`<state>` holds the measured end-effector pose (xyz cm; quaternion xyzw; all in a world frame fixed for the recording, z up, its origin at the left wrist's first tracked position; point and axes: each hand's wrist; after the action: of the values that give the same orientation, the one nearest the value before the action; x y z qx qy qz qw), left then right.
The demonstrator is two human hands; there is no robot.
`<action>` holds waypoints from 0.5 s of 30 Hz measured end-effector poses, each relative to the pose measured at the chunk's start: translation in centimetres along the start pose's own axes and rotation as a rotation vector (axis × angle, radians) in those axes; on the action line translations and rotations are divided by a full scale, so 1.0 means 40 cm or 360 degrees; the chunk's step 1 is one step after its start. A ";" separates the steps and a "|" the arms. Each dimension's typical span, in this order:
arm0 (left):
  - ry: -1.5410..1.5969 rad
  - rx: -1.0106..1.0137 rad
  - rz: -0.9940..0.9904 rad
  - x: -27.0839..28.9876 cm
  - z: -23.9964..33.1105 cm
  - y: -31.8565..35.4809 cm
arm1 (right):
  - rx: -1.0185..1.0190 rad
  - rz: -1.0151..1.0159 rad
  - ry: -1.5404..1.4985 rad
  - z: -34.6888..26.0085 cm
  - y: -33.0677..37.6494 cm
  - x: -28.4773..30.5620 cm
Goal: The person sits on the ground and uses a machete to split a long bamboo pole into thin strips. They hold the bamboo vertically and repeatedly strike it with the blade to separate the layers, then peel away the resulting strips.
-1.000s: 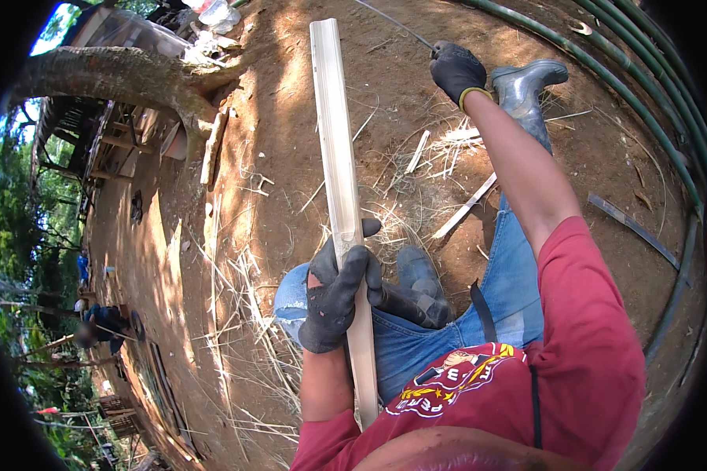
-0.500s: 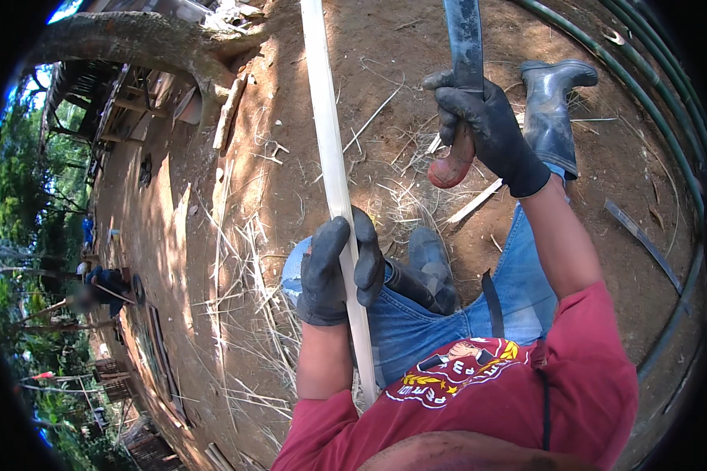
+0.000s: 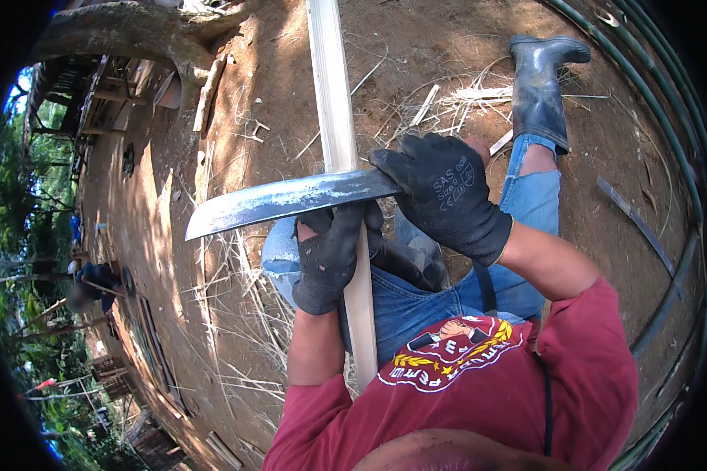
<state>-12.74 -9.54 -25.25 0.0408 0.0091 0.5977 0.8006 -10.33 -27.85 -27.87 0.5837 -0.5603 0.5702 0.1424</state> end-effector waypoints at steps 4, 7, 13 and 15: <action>-0.0091 0.0071 0.0007 0.005 0.001 -0.012 | 0.0023 0.0115 0.0107 0.010 -0.007 -0.024; -0.0009 0.0097 0.0025 0.000 0.015 -0.015 | 0.0043 0.0133 0.0145 0.019 -0.017 -0.027; 0.0067 0.0053 0.0029 0.006 0.014 -0.010 | 0.0077 0.0109 0.0204 0.034 -0.044 -0.029; 0.0045 0.0050 0.0039 0.007 0.011 -0.010 | 0.0097 0.0125 0.0212 0.035 -0.048 -0.029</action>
<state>-12.26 -9.39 -24.82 0.0449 0.0294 0.6077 0.7924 -7.74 -27.79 -28.37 0.5260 -0.5545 0.6297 0.1389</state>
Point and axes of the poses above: each hand's wrist, its own y-axis away from the middle knuckle, its own x-axis out of the back of the hand, z = x × y, and after that the axes turned 6 degrees about -z, right-handed
